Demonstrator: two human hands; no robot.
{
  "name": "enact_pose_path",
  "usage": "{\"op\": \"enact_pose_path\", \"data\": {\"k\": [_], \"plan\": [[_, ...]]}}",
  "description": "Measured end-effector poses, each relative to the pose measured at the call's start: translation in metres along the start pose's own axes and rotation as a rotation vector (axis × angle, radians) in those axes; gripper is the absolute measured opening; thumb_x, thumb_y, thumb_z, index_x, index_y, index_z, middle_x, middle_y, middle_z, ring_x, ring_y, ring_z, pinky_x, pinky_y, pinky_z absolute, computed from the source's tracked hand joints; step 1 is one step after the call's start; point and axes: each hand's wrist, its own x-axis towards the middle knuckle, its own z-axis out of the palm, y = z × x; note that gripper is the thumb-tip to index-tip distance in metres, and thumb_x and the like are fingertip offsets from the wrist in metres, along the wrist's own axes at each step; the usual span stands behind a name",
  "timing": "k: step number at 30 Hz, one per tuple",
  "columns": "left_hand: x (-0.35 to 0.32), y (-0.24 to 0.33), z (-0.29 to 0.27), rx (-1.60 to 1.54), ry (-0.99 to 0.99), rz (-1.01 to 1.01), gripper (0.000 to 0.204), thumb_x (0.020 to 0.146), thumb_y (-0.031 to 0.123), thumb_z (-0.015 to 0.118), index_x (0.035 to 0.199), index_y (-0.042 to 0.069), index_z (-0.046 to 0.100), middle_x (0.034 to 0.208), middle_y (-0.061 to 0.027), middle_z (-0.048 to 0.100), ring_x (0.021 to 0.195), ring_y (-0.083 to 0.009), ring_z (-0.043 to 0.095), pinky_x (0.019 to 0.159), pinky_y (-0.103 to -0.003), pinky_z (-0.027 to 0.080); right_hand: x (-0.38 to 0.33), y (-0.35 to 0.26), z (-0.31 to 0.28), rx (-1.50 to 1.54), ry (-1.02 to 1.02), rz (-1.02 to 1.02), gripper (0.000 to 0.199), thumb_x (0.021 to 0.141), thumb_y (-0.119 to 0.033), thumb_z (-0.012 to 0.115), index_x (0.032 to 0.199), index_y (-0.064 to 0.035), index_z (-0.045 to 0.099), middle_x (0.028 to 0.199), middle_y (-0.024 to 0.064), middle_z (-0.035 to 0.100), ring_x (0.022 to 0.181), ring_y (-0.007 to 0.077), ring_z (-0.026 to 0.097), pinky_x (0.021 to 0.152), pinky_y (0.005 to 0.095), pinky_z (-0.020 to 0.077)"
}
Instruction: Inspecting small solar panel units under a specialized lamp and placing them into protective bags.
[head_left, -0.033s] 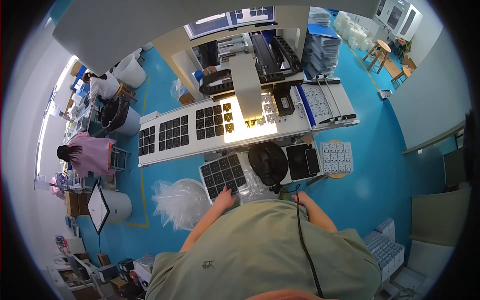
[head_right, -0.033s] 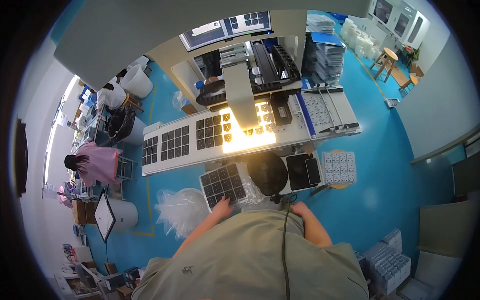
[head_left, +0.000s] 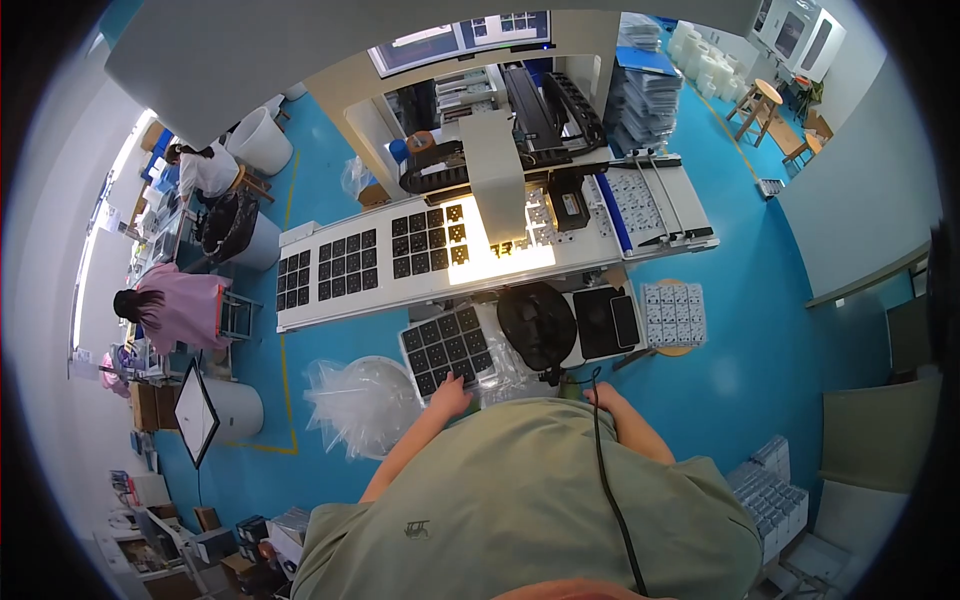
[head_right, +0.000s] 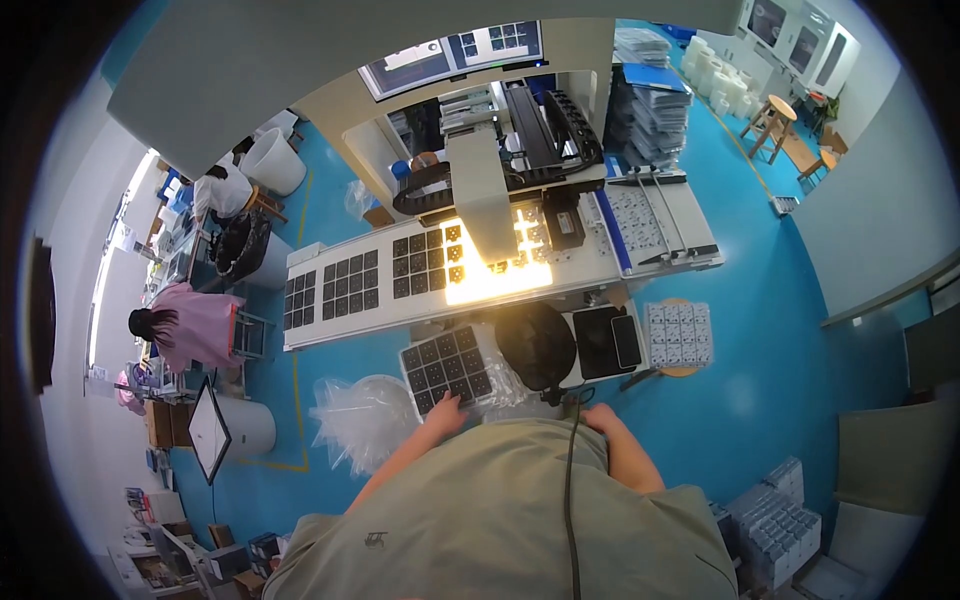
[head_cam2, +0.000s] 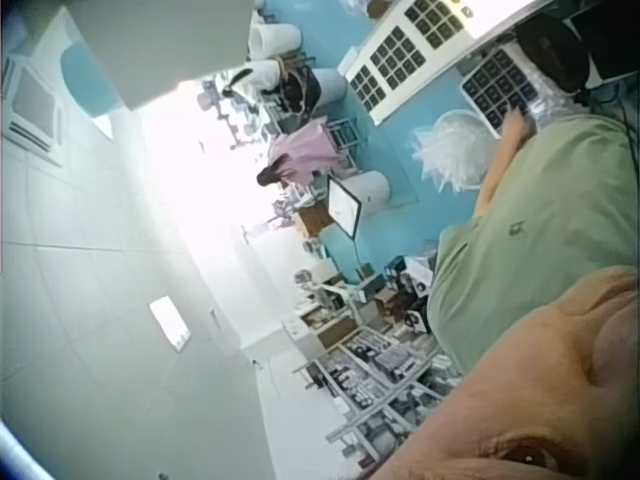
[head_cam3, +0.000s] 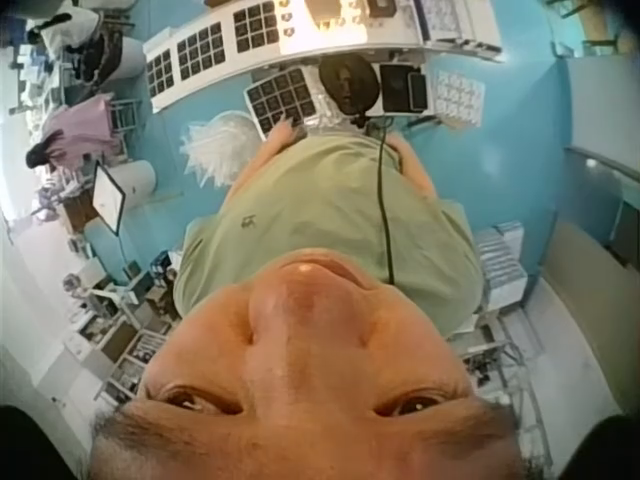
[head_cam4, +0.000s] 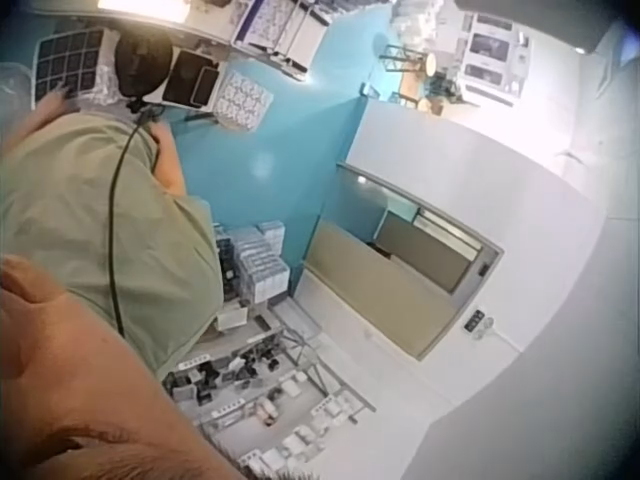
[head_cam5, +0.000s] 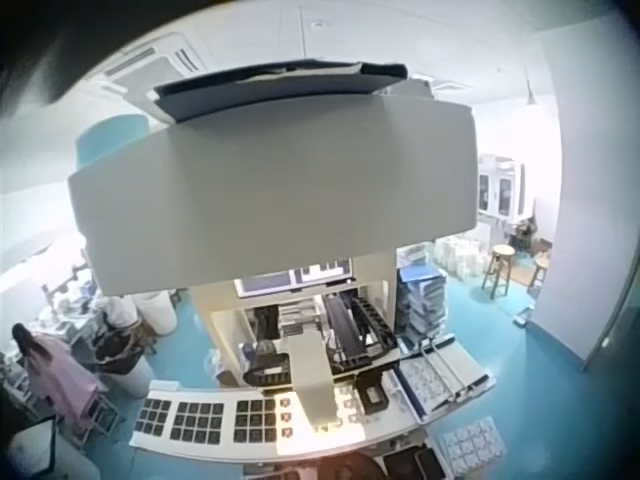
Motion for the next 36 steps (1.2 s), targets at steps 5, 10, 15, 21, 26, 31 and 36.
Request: {"op": "enact_pose_path", "data": {"k": [5,10,15,21,26,31,36], "plan": [[-0.001,0.004,0.003,0.047,-0.032,-0.031,0.059,0.089,0.036,0.064,0.136,0.002,0.054,0.155,-0.0358,0.029,0.133,-0.0515,0.046,0.11,-0.05,0.043,-0.003,0.003,0.009,0.119,-0.005,0.124,0.053,0.083,-0.048,0.06,0.086,0.0034,0.074,0.092,0.0273,0.071,0.089,0.0432,0.068,0.082,0.0468,0.0546],[-0.001,0.006,0.005,0.053,-0.014,-0.021,0.059,0.088,0.036,0.064,0.135,0.001,0.054,0.156,-0.0364,0.027,0.136,-0.0533,0.041,0.111,-0.052,0.042,-0.009,-0.005,0.0,0.11,-0.026,0.134,0.053,0.082,-0.047,0.061,0.09,0.0025,0.075,0.1,0.0279,0.07,0.098,0.045,0.066,0.086,0.0481,0.0531],[-0.005,0.002,0.01,0.087,0.049,0.008,0.06,0.086,0.035,0.065,0.134,-0.001,0.057,0.152,-0.0405,0.03,0.13,-0.0548,0.048,0.111,-0.05,0.042,-0.024,-0.023,-0.015,0.006,-0.038,0.139,0.05,0.085,-0.045,0.059,0.086,0.0027,0.074,0.088,0.026,0.071,0.086,0.0427,0.068,0.081,0.047,0.0542],[-0.011,-0.001,0.01,0.055,0.048,0.015,0.06,0.089,0.035,0.063,0.136,-0.001,0.054,0.154,-0.0394,0.027,0.137,-0.0538,0.04,0.113,-0.05,0.039,-0.035,-0.039,-0.03,0.098,-0.096,0.191,0.049,0.087,-0.044,0.059,0.08,0.0029,0.07,0.083,0.0279,0.068,0.084,0.0415,0.068,0.074,0.048,0.0523],[-0.011,-0.003,0.012,0.041,0.071,0.041,0.064,0.088,0.036,0.063,0.139,-0.001,0.052,0.155,-0.0385,0.027,0.138,-0.0524,0.039,0.115,-0.049,0.037,-0.016,-0.027,-0.011,0.043,0.032,0.077,0.048,0.084,-0.043,0.06,0.078,0.0031,0.074,0.076,0.0263,0.069,0.072,0.0406,0.069,0.072,0.0467,0.0555],[-0.009,-0.006,0.019,0.041,0.069,0.041,0.068,0.088,0.037,0.065,0.143,0.001,0.049,0.157,-0.037,0.025,0.141,-0.0514,0.036,0.116,-0.048,0.036,-0.01,-0.019,-0.004,0.111,0.003,0.127,0.051,0.08,-0.045,0.063,0.084,0.0048,0.074,0.09,0.0278,0.071,0.086,0.042,0.07,0.08,0.0472,0.0549],[-0.01,-0.008,0.019,0.044,0.026,0.022,0.071,0.088,0.038,0.066,0.146,0.002,0.046,0.159,-0.0352,0.022,0.143,-0.0503,0.033,0.118,-0.047,0.034,-0.019,-0.018,-0.006,0.043,-0.004,0.151,0.052,0.082,-0.045,0.061,0.092,0.0043,0.074,0.102,0.029,0.069,0.097,0.0449,0.066,0.087,0.0485,0.0534]]}}
